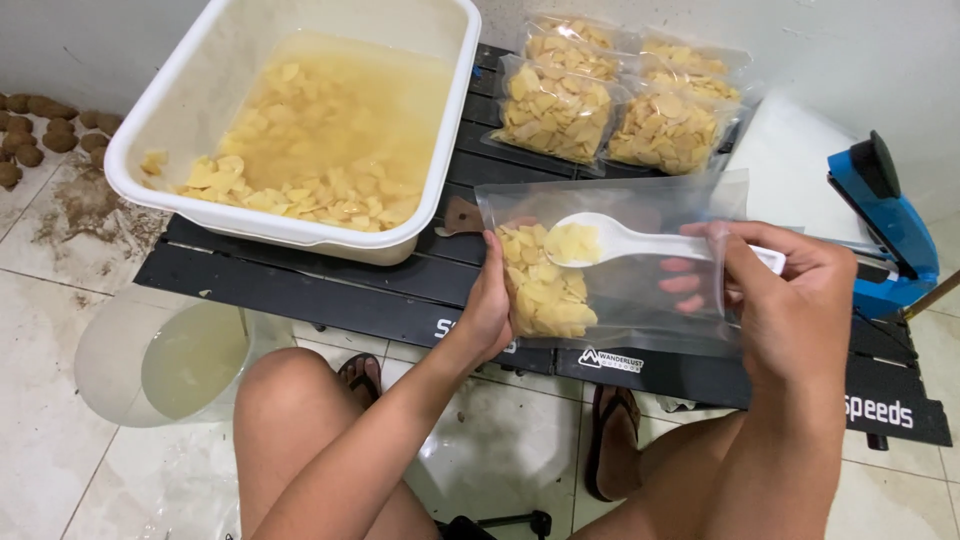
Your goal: Scooping pieces of fruit from a container of water into plastic bags using a spoon.
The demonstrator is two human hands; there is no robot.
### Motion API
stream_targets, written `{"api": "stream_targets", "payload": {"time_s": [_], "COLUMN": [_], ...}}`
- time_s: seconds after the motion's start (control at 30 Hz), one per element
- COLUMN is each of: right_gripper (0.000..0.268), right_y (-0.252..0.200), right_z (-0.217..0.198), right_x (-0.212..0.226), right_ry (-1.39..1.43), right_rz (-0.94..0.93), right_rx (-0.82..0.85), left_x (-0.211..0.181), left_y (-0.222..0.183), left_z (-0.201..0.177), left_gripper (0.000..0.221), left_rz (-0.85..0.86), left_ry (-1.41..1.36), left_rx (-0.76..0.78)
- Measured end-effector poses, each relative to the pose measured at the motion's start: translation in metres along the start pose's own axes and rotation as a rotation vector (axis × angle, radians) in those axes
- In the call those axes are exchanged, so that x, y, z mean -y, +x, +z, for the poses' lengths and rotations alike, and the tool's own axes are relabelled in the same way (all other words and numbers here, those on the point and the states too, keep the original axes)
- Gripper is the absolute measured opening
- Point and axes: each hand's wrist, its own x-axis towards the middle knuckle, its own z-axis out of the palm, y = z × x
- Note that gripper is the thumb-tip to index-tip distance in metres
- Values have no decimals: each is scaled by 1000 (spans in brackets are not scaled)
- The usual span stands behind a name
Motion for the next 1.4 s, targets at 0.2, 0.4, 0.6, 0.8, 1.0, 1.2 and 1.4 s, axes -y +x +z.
{"api": "stream_targets", "payload": {"time_s": [0.2, 0.4, 0.6, 0.8, 1.0, 1.2, 1.4], "right_gripper": [19, 13, 15, 14, 15, 17, 11], "right_y": [1, 10, 21, 25, 28, 21, 16], "right_z": [14, 31, 59, 62, 54, 51, 49], "right_x": [16, 38, 61, 72, 71, 69, 70], "right_ry": [-28, -221, -461, -563, -628, -582, -537], "right_rz": [69, -66, -28, -159, -194, -173, -127], "right_rx": [19, 14, 73, 146, 129, 106, 136], "left_x": [0, -10, -1, 3, -2, 3, 4], "left_y": [0, -5, -1, -1, -1, 2, 0], "left_z": [-1, 8, 1, -5, -1, -2, -2], "left_gripper": [72, 69, 81, 83, 82, 82, 82], "left_rz": [0, -15, -117, -69, -81, -87, -42], "left_ry": [-108, -126, -142, -194, -195, -176, -136], "left_rx": [18, -29, -178, -81, -116, -152, -115]}}
